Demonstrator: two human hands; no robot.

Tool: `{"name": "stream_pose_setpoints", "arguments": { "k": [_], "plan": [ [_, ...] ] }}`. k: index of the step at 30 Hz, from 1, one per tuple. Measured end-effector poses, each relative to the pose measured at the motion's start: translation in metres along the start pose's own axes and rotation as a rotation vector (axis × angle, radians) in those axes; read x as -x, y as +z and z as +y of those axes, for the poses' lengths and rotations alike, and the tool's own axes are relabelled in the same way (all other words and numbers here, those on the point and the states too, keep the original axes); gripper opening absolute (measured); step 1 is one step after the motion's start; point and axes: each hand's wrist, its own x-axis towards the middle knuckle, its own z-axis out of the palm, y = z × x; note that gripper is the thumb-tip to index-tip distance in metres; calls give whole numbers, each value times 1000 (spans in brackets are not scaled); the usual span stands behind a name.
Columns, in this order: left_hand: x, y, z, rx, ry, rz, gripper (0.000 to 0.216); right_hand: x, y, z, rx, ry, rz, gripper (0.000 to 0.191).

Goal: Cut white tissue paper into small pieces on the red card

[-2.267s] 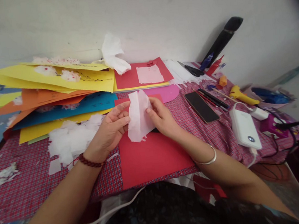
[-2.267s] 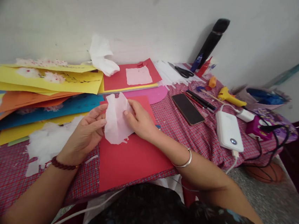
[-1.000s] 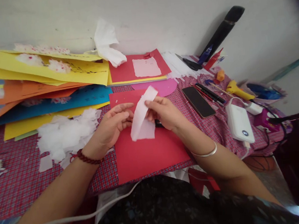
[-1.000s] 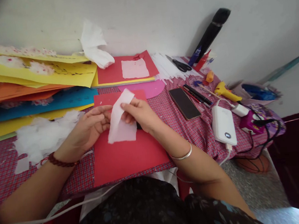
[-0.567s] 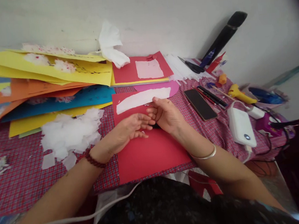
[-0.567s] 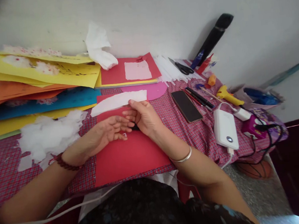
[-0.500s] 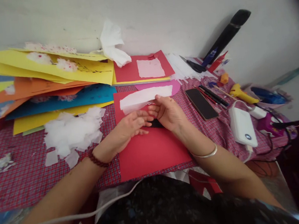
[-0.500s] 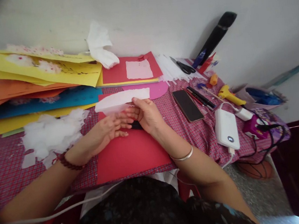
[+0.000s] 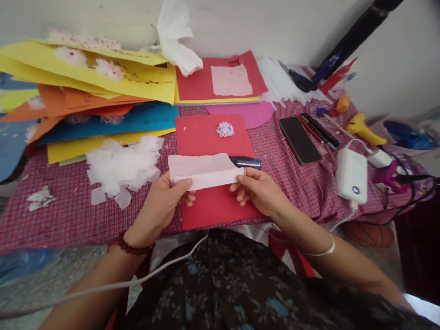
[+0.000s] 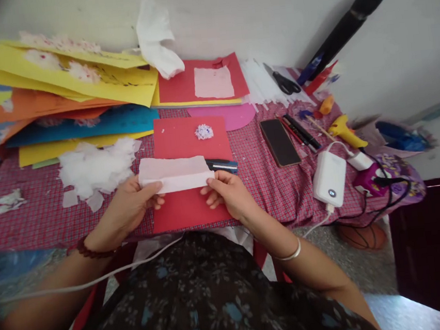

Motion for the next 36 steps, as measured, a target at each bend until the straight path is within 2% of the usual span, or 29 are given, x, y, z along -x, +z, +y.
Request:
{"name": "stream_pose_setpoints", "arguments": {
  "k": [4,5,7,9,11,13,14,16,17,19,22,25,29,32,36],
  "plan": [
    [21,-11,-12,-223,103,35,23,15,-11,4,311,27,-78,27],
    [28,-14,-15,-315,176,96,24,19,-15,4,399,16,-97,25],
    [42,-20,-20,-533,399,296,32,27,-24,4,583,-67,-89,22],
    [57,-25,-27,-733,642,454,43,31,-35,2,778,-243,14,26],
    [67,-26,-36,-825,779,392,43,29,-45,-3,947,-462,186,24],
    [70,-21,-44,-851,832,170,36,20,-49,-8,1057,-652,300,20],
    [70,-17,-47,-862,846,41,33,14,-49,-11,1095,-723,315,20],
    [66,-8,-51,-903,864,-181,28,0,-46,-15,1172,-797,258,23],
    [64,-5,-51,-918,871,-259,27,-7,-44,-16,1213,-798,208,26],
    [61,-1,-47,-954,860,-328,28,-18,-39,-17,1281,-779,113,30],
    [60,-5,-37,-1011,819,-317,32,-20,-35,-19,1271,-804,87,31],
    [61,-19,-31,-1097,736,-290,42,-7,-35,-20,1150,-840,62,27],
    [59,-37,-36,-1142,646,-183,48,20,-32,-12,1110,-753,-127,32],
    [55,-41,-42,-1094,595,-86,42,33,-29,1,1148,-665,-236,45],
    [50,-38,-42,-1024,592,-60,21,38,-26,14,1220,-639,-244,55]
  ]
}}
